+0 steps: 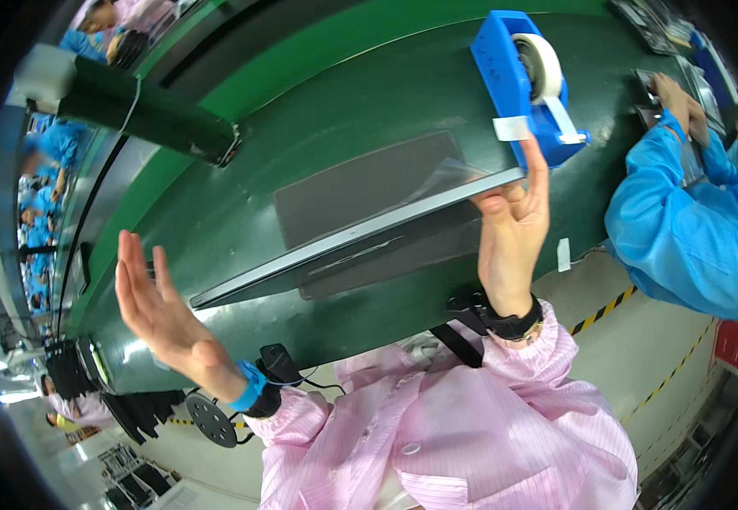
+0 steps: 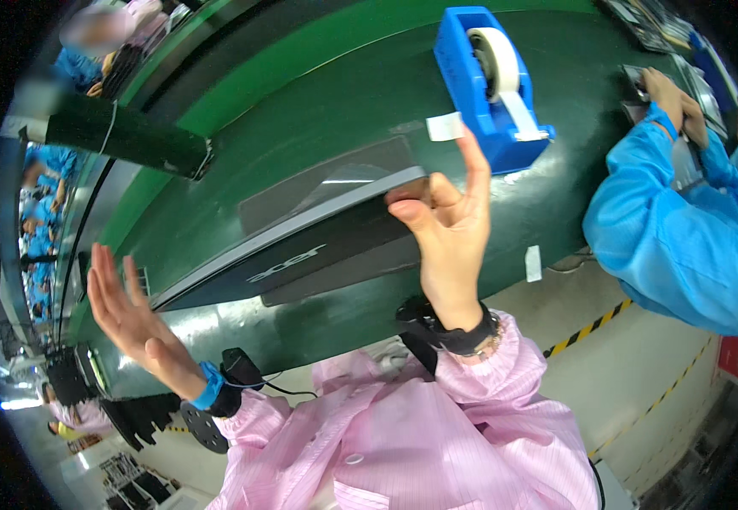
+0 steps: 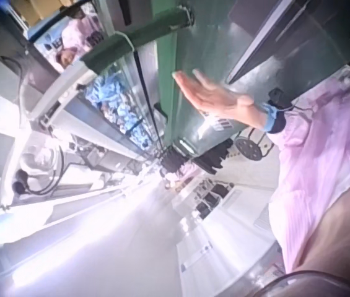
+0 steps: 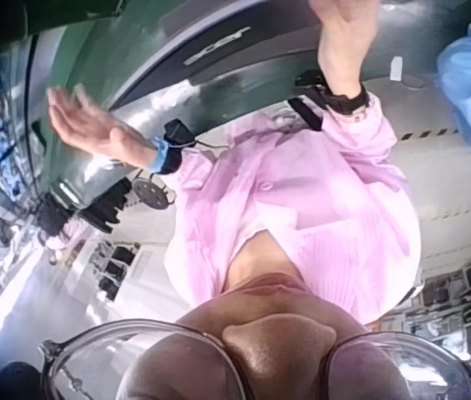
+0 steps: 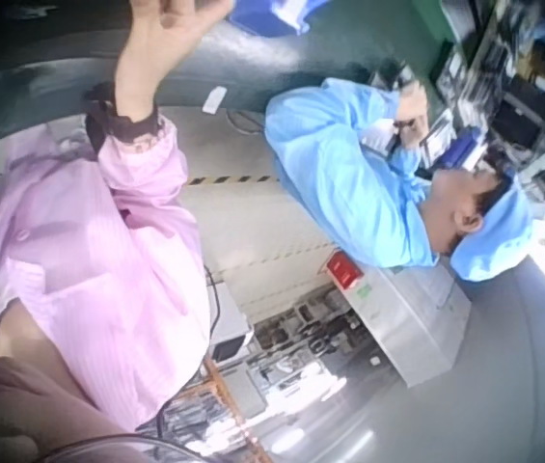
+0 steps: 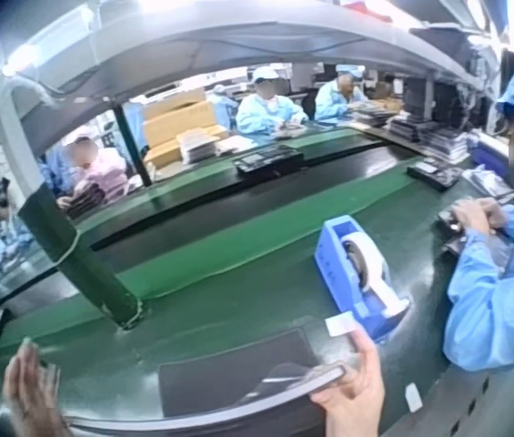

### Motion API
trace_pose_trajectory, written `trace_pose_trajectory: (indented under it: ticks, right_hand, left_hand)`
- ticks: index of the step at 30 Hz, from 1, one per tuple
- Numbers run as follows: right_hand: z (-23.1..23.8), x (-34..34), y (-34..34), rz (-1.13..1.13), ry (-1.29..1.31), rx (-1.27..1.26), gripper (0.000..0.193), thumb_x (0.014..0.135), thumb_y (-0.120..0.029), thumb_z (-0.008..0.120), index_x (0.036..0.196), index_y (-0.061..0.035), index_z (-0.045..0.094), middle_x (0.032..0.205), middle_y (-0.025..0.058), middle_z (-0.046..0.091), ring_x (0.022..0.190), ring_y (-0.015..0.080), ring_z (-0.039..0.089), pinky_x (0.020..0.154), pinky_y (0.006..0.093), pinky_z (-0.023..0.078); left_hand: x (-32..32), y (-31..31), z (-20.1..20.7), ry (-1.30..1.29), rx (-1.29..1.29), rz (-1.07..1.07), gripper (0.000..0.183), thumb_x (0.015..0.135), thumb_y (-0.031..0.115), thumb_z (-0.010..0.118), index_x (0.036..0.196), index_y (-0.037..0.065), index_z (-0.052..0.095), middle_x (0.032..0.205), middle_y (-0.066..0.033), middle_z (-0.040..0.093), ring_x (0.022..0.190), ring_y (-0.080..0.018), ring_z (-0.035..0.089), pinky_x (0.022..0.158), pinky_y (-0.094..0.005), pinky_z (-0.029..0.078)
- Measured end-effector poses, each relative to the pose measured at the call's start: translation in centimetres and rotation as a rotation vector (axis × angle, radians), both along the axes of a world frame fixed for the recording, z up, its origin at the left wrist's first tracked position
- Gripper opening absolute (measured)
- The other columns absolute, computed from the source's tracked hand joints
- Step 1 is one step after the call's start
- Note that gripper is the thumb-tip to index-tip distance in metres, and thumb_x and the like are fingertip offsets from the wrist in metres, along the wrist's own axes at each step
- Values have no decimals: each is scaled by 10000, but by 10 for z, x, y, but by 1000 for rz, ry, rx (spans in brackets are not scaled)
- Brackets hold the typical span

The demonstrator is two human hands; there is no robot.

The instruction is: The worker is applying protective tape and inspecting the screen of tablet computer components on an industrial assembly line.

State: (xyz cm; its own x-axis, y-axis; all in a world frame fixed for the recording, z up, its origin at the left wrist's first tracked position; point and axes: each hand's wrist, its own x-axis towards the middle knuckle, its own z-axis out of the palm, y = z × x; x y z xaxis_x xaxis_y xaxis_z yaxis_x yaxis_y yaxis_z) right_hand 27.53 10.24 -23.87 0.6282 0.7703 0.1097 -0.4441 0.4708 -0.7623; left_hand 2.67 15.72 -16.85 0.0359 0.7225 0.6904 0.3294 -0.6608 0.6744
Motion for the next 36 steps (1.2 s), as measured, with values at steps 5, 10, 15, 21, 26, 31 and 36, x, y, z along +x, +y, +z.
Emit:
trace_pose_trajectory:
  ticks: [5,10,15,21,26,31,36]
  right_hand:
    - [-8,7,-4,-18,-61,8,730,746,-33,680,1339,-45,255,887,40,598,767,90,549,734,211,433]
    - [-4,2,-3,-19,-55,2,727,746,-65,694,1336,-41,270,881,26,595,776,82,542,747,209,425]
    - [-10,8,-8,22,-78,8,765,725,-103,725,1338,-41,271,867,23,594,778,82,544,748,201,421]
    - [1,32,-12,-47,-394,18,607,885,-370,506,1326,-23,275,955,116,555,902,166,518,833,313,389]
    - [28,55,-23,-207,-417,27,237,855,-91,534,1074,-1,517,1030,89,508,888,150,478,816,272,365]
    - [43,42,-19,-180,-551,45,80,783,-10,574,862,-2,587,1065,99,493,871,140,467,817,254,356]
    - [39,37,-5,-70,-641,109,84,731,10,619,813,-6,613,1072,111,497,932,175,483,841,283,350]
  left_hand:
    - [67,-13,58,854,-94,-342,794,552,302,764,1214,-13,461,1285,-163,441,1204,-336,397,995,-403,290]
    - [80,-2,34,854,-64,-238,308,598,163,745,847,45,608,772,-91,621,644,-234,588,543,-271,434]
    - [78,-4,29,806,5,-218,196,609,132,746,710,33,611,588,-74,588,480,-206,557,437,-242,396]
    - [78,-2,27,764,-8,-237,201,594,109,754,708,23,612,582,-82,582,478,-203,552,440,-242,392]
    - [79,0,25,749,-25,-228,202,600,113,755,714,26,612,587,-81,580,475,-198,543,436,-241,383]
    - [80,1,24,752,-45,-228,196,612,118,750,715,24,611,590,-80,579,474,-190,542,436,-238,378]
    - [81,-1,27,765,-46,-216,183,616,103,742,710,17,609,589,-78,577,484,-185,548,448,-234,381]
